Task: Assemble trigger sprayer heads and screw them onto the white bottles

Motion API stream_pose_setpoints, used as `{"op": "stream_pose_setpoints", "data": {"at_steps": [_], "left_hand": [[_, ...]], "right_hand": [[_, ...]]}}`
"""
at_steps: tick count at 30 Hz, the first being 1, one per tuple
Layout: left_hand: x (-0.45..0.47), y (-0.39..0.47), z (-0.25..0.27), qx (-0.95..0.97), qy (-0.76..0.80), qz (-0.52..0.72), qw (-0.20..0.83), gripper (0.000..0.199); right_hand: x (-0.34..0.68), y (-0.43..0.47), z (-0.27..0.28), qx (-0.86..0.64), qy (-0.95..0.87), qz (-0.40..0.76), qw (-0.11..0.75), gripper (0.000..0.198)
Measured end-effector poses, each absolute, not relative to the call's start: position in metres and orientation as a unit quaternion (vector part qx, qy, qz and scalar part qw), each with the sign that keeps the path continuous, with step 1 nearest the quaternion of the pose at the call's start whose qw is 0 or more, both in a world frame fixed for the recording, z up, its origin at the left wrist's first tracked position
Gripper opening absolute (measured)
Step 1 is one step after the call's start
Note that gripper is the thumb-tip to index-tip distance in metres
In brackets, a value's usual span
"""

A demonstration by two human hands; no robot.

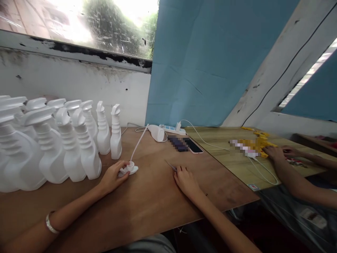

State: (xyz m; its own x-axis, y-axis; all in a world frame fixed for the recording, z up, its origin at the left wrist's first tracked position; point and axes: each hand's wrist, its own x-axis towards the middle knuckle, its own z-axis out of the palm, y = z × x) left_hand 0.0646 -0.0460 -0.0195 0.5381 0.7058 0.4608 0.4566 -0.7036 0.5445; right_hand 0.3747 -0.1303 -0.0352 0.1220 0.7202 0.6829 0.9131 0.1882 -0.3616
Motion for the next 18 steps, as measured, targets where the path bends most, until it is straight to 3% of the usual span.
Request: {"op": "stream_pose_setpoints", "data": {"at_steps": [2,6,10,12,18], "left_hand": [[0.064,-0.046,-0.019,0.857,0.339,0.340,0.190,0.022],[0.064,-0.045,-0.018,0.856,0.338,0.336,0.200,0.025],[0.064,-0.044,-0.020,0.850,0.348,0.337,0.206,0.025],[0.064,-0.044,-0.020,0.849,0.353,0.335,0.208,0.025],[0.064,-0.043,-0.021,0.845,0.350,0.336,0.222,0.027]], "right_hand": [[0.374,-0.111,-0.027,-0.650,-0.656,-0.125,0.362,0.024],[0.361,-0.041,0.006,-0.720,-0.628,-0.111,0.273,0.063],[0.340,0.040,0.027,-0.785,-0.514,-0.009,0.345,0.087],[0.331,0.065,0.027,-0.795,-0.478,-0.002,0.374,0.086],[0.325,0.064,0.046,-0.761,-0.441,-0.050,0.473,0.057]]}}
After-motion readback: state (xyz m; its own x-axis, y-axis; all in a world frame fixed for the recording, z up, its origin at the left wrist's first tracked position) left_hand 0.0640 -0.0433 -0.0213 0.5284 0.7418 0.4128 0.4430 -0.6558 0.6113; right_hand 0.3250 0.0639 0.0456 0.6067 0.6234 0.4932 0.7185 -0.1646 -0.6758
